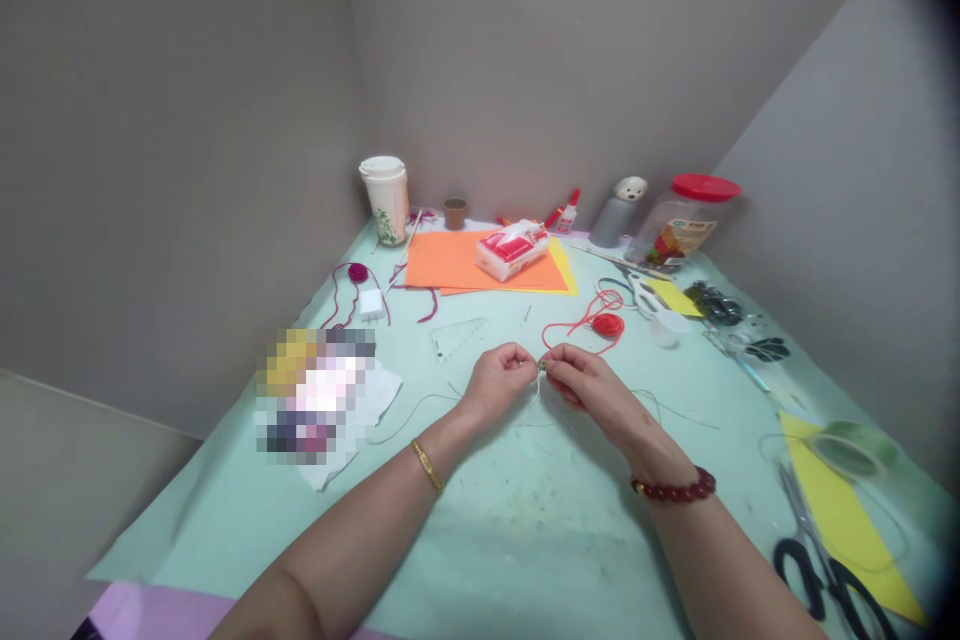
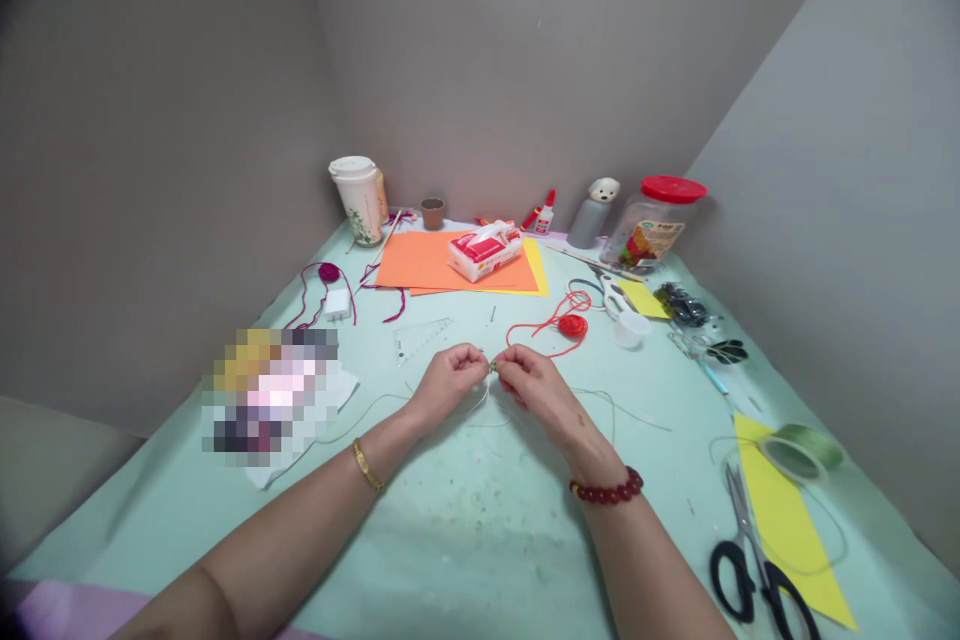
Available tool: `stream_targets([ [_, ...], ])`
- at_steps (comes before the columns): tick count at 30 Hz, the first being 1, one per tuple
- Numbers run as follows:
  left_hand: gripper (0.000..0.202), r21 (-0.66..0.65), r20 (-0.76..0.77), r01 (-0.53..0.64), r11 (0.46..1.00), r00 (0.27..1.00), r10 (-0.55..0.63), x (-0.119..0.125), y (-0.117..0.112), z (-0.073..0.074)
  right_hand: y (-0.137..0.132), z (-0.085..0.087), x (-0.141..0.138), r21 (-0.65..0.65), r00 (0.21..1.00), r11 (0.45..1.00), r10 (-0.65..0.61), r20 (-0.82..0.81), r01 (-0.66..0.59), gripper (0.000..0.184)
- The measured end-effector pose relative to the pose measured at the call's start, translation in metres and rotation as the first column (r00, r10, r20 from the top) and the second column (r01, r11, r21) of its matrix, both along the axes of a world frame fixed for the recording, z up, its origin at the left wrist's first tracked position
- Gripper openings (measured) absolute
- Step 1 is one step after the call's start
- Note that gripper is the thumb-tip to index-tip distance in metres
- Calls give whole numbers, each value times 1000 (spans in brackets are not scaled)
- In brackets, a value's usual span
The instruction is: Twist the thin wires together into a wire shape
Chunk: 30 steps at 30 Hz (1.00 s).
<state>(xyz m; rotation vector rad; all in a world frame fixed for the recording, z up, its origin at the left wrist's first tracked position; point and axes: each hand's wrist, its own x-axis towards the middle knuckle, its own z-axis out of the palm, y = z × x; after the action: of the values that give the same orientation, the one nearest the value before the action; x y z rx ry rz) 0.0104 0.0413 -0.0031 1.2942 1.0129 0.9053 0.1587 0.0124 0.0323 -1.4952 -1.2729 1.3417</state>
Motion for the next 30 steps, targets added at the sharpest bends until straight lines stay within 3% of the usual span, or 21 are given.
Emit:
stream_targets([
  [12,14,-5,55,1,1000,999,-1,1,0,0,2,-4,3,82,997,997,-6,72,0,30],
  [19,19,-2,102,46,999,994,-45,1,0,0,1,-1,2,73,998,997,6,64,-10,31],
  [30,21,24,54,29,999,998,-31,2,0,0,1,-4,-3,1,999,999,-34,43,34,36],
])
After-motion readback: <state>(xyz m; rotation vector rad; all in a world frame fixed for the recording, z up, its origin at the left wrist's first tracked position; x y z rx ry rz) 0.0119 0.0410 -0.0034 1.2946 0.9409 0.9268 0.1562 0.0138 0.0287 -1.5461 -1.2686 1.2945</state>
